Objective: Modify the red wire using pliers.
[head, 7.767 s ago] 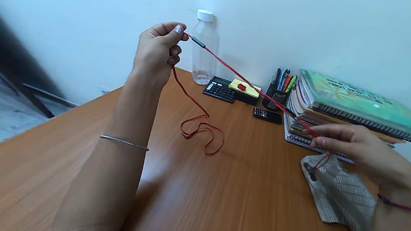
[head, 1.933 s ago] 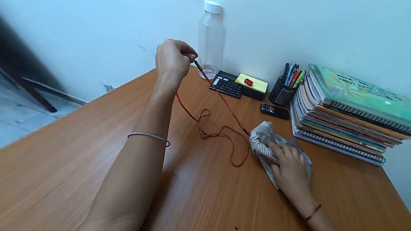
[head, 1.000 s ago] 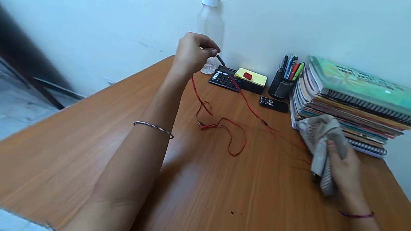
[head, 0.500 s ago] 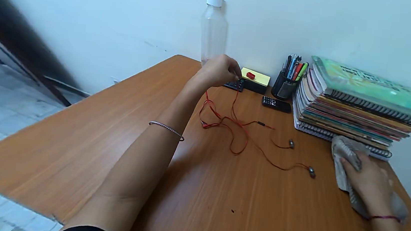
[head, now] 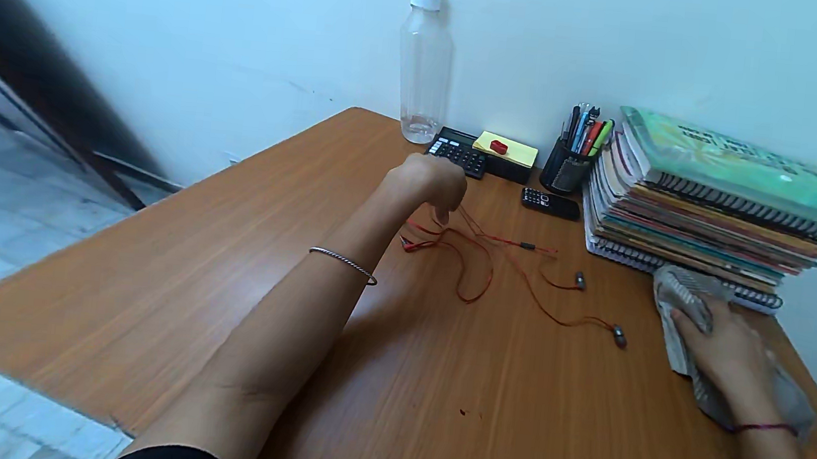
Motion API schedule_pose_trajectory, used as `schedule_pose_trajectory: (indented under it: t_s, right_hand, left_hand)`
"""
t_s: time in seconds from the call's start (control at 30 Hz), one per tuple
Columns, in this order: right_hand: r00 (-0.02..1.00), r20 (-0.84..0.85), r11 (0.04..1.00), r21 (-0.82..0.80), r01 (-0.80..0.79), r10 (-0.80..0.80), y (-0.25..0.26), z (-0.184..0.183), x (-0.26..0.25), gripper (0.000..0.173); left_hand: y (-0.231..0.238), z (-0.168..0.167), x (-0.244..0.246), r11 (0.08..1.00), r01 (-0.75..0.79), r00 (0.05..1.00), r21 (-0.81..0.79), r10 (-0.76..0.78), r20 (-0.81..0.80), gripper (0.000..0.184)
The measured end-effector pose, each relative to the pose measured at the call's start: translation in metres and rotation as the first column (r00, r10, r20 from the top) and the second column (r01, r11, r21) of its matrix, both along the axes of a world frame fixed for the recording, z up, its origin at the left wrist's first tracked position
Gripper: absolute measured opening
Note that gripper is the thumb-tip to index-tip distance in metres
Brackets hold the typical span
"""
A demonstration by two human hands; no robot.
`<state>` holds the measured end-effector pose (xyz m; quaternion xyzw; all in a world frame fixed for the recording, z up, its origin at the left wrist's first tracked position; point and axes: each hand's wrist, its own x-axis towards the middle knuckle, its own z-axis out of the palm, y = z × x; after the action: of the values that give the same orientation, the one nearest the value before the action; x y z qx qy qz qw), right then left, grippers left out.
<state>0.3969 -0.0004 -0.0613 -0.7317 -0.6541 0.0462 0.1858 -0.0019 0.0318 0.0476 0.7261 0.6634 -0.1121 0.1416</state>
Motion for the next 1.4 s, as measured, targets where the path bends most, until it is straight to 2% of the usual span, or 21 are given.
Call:
schedule_pose_trajectory:
  t_s: [0.13, 0.33, 0.4, 0.47, 0.53, 0.6, 0.67, 0.73, 0.8, 0.93, 1.03, 1.1, 1.17, 1.23, 1.4]
  right_hand:
    - [1.0, 0.002, 1.0, -0.022, 0.005, -0.005, 0.0, 0.002, -0.001, 0.048]
    - [1.0, -0.005, 0.999, -0.041, 0.005, -0.005, 0.003, 0.003, 0.001, 0.049]
    - [1.0, -0.014, 1.0, -0.003, 0.016, -0.016, -0.001, 0.005, -0.002, 0.05]
    - [0.999, -0.047, 0.994, 0.11, 0.014, -0.009, -0.004, 0.004, -0.003, 0.057]
    - [0.987, -0.16, 0.976, 0.219, 0.011, 0.025, -0.005, 0.01, -0.008, 0.065]
    - [0.932, -0.346, 0.955, 0.296, 0.005, 0.103, -0.011, 0.024, -0.023, 0.059]
    - [0.841, -0.492, 0.934, 0.355, -0.04, 0.224, -0.027, 0.036, -0.046, 0.043]
    - [0.772, -0.521, 0.898, 0.416, -0.144, 0.365, -0.042, 0.04, -0.068, 0.032]
    - [0.705, -0.512, 0.861, 0.408, -0.303, 0.49, -0.054, 0.037, -0.085, 0.028]
    - [0.59, -0.586, 0.829, 0.338, -0.445, 0.556, -0.066, 0.023, -0.113, 0.031]
    - [0.542, -0.629, 0.827, 0.358, -0.434, 0.557, -0.069, 0.013, -0.121, 0.035]
    - [0.511, -0.663, 0.833, 0.37, -0.41, 0.546, -0.071, 0.012, -0.124, 0.023]
    - [0.472, -0.689, 0.83, 0.393, -0.395, 0.551, -0.07, 0.011, -0.125, 0.012]
    - [0.43, -0.73, 0.835, 0.366, -0.411, 0.531, -0.069, 0.014, -0.121, 0.015]
    - [0.266, -0.867, 0.862, 0.292, -0.414, 0.421, -0.069, 0.024, -0.114, 0.023]
  left_hand:
    - [0.004, -0.02, 0.018, 0.986, 0.06, 0.974, -0.157, -0.092, -0.205, 0.022]
    - [0.009, -0.04, 0.032, 0.966, 0.101, 0.961, -0.238, -0.156, -0.227, 0.015]
    - [0.009, -0.037, 0.03, 0.952, 0.18, 0.971, -0.248, -0.213, -0.112, 0.01]
    - [0.006, -0.026, 0.025, 0.94, 0.256, 0.966, -0.225, -0.255, 0.037, 0.009]
    - [-0.004, -0.007, 0.02, 0.943, 0.287, 0.935, -0.17, -0.237, 0.262, 0.015]
    - [-0.016, 0.007, 0.02, 0.951, 0.295, 0.817, -0.095, -0.2, 0.541, 0.013]
    - [-0.027, 0.014, 0.03, 0.961, 0.262, 0.67, -0.088, -0.116, 0.733, 0.01]
    - [-0.036, 0.018, 0.046, 0.973, 0.209, 0.562, -0.096, -0.039, 0.826, 0.009]
    - [-0.042, 0.018, 0.06, 0.98, 0.166, 0.475, -0.11, 0.019, 0.88, 0.01]
    - [-0.05, 0.013, 0.08, 0.978, 0.15, 0.375, -0.147, 0.082, 0.923, 0.016]
    - [-0.059, 0.009, 0.095, 0.98, 0.13, 0.37, -0.154, 0.096, 0.924, 0.03]
    - [-0.063, 0.006, 0.102, 0.983, 0.133, 0.391, -0.129, 0.068, 0.918, 0.035]
    - [-0.063, 0.005, 0.103, 0.981, 0.17, 0.417, -0.094, 0.015, 0.909, 0.027]
    - [-0.06, 0.005, 0.099, 0.976, 0.213, 0.446, -0.053, -0.049, 0.894, 0.021]
    - [-0.051, 0.004, 0.091, 0.964, 0.251, 0.587, 0.082, -0.219, 0.779, 0.025]
